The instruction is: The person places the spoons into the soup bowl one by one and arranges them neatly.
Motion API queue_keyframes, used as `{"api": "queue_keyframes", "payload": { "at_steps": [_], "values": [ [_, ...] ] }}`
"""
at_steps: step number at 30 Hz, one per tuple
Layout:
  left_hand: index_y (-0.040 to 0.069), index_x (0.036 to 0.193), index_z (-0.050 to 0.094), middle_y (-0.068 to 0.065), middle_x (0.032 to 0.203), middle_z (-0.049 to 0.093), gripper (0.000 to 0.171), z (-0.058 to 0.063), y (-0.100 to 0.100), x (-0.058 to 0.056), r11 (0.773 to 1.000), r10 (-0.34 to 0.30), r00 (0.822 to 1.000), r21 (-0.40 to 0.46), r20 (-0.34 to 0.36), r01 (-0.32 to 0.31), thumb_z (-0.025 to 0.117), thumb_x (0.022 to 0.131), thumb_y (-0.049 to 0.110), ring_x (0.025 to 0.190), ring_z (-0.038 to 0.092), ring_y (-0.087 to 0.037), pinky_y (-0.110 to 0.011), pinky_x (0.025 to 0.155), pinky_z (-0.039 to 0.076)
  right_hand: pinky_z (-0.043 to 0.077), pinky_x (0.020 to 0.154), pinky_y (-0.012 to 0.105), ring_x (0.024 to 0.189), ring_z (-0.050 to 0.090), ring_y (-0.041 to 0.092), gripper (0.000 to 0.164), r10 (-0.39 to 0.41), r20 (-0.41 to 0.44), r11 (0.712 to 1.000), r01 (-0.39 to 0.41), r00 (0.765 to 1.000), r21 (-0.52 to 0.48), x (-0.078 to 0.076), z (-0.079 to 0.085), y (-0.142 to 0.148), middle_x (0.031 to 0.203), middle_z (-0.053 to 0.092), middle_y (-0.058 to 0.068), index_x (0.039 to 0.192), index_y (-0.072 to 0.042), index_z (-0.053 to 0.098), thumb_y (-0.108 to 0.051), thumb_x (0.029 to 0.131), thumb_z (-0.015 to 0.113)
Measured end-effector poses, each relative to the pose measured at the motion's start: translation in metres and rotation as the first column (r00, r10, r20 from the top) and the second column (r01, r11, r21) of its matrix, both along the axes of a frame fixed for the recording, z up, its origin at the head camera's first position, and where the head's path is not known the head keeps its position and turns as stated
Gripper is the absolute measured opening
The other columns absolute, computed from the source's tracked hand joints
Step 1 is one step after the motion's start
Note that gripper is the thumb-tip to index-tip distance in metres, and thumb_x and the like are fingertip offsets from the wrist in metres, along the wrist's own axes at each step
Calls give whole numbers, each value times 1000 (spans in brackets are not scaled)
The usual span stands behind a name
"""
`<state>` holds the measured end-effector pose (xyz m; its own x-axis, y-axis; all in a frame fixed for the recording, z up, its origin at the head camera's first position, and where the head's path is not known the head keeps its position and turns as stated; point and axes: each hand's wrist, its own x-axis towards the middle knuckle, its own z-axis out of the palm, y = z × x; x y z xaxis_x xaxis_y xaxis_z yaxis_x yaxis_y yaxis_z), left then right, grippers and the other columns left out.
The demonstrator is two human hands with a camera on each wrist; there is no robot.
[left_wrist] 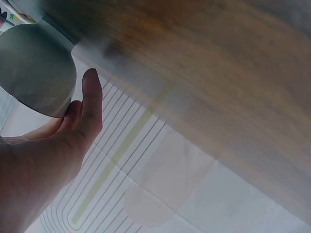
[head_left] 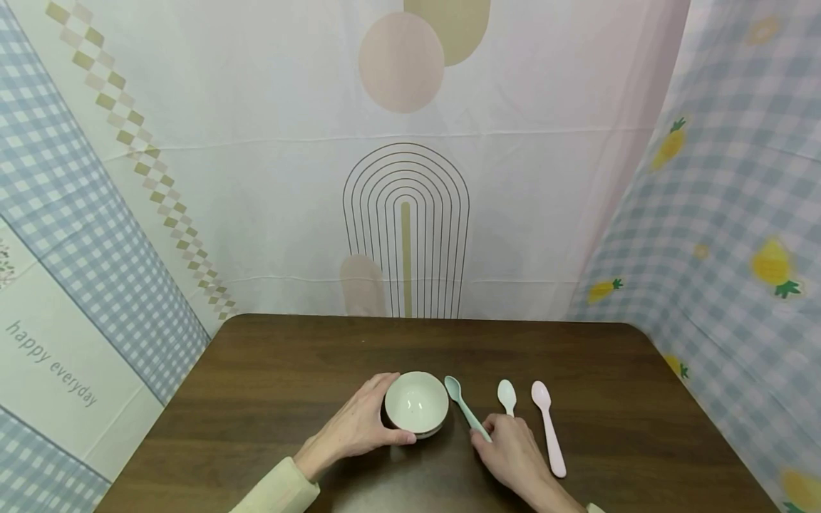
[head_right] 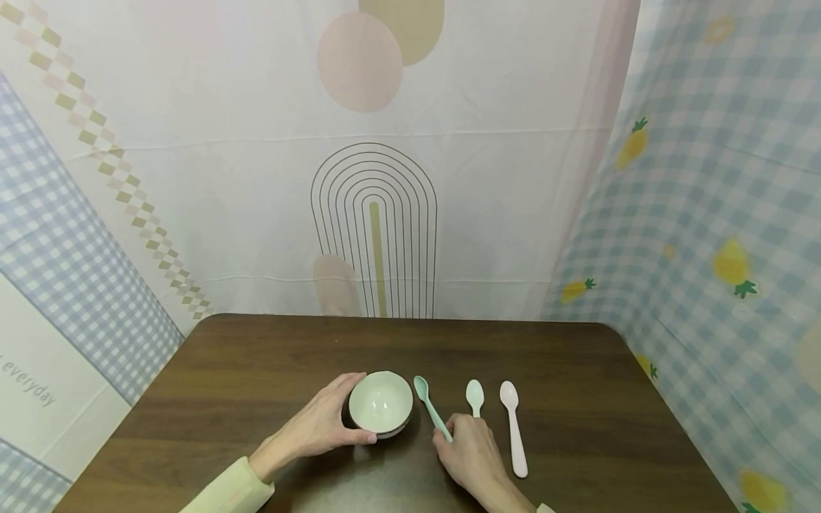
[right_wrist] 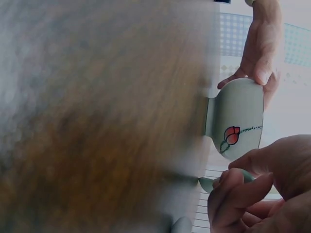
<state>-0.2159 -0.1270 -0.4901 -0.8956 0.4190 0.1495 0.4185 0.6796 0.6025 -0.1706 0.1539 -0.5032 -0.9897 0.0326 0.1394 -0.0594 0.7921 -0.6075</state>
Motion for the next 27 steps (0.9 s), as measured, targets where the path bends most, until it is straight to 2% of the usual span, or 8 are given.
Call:
{"api": "queue_keyframes", "payload": {
  "at_steps": [10,20,27],
  "values": [
    [2,158,52,-20,158,57,108,1,0,0,1000,2,1000,-2,-4,-2,98,74,52,145,58,-39,-63,115,52,36,52,24,56,47,9,21,-29,20,996,30,999,-85,0,3,0,58,55,-7,74,-15,72,-16,94,77],
    [2,159,51,-21,159,56,109,1,0,0,1000,1,1000,0,6,-1,98,74,52,145,58,-40,-64,115,52,37,54,23,55,47,7,16,-53,24,992,55,998,-113,-1,5,1,56,54,-9,78,-15,75,-15,94,76],
    [2,159,50,-21,159,56,108,1,0,-1,1000,-1,1000,5,13,1,97,75,51,145,58,-41,-65,115,51,37,54,23,55,46,6,14,-58,-22,992,56,998,-111,-1,6,4,57,53,-9,79,-13,76,-14,93,77]
  ]
}}
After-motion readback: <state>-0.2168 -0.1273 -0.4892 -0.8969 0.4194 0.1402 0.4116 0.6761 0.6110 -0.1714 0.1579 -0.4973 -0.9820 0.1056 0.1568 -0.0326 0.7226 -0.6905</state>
